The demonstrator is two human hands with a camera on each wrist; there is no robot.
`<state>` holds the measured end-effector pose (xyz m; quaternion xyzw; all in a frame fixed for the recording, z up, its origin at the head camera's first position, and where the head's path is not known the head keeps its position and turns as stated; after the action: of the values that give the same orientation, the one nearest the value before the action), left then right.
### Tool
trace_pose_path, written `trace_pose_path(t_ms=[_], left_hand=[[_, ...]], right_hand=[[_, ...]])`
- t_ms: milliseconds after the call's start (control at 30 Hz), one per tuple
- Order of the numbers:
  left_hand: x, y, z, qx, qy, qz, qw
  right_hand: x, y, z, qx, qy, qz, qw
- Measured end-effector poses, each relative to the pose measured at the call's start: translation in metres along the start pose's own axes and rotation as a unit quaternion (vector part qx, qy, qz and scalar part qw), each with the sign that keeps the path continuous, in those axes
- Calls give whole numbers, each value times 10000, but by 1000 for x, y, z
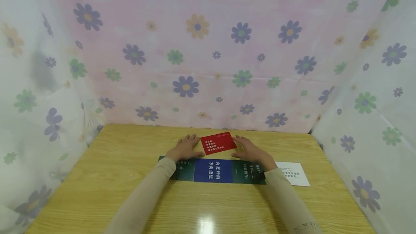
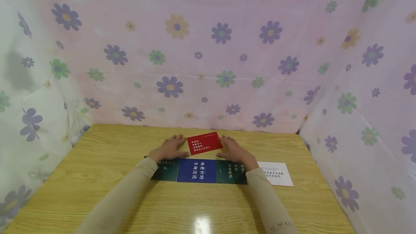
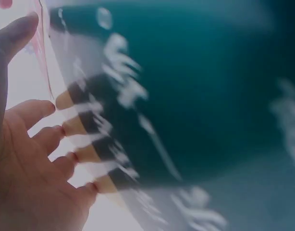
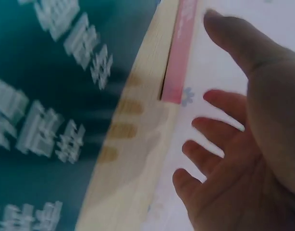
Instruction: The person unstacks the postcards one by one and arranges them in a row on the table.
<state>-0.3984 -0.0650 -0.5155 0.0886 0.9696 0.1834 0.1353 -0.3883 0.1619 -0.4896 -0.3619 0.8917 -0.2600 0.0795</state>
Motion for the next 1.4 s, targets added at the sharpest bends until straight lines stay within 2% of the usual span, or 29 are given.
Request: trace_pose_path(t_ms=[133,233,433,733,833,1000,1100,1400], left_hand=[[2,4,0,110,-27,-109,9999],[4,5,0,174,4,-256,9995],[4,7,-4,75,-33,-373,9993],[2,6,-10,199,-312,-269,9990],[2,5,-10,196,-295,-268,9990],[1,3,-9,340,-307,-253,9986],[1,2,-8,459,-306,-278,9981],[5,4,-4,524,-145,-338,9979]], right_hand=[[14,7,7,-25,-452,101,9989],[20,11,10,6,-627,233,9978],[20,9,14,195,-628,506,9965],[21,8,6,105,-359,302,9988],[21,14,3,-227,-382,324,9985],[22,23,4,-978,-790,471,9910],[24,27,4,-1061,-978,656,9874],[27,33,7,-1039,-1148,984,9830]])
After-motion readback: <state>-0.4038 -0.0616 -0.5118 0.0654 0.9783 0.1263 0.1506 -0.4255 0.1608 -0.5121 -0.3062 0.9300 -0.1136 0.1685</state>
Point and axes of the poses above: each hand's wrist, its own x-axis towards the middle knuckle, its own z-axis out of the palm, y = z × x, the point moved 9 cm from there along x, towards the middle knuckle, and after that the axes turned 13 degrees about -z, right-handed, at the moved point
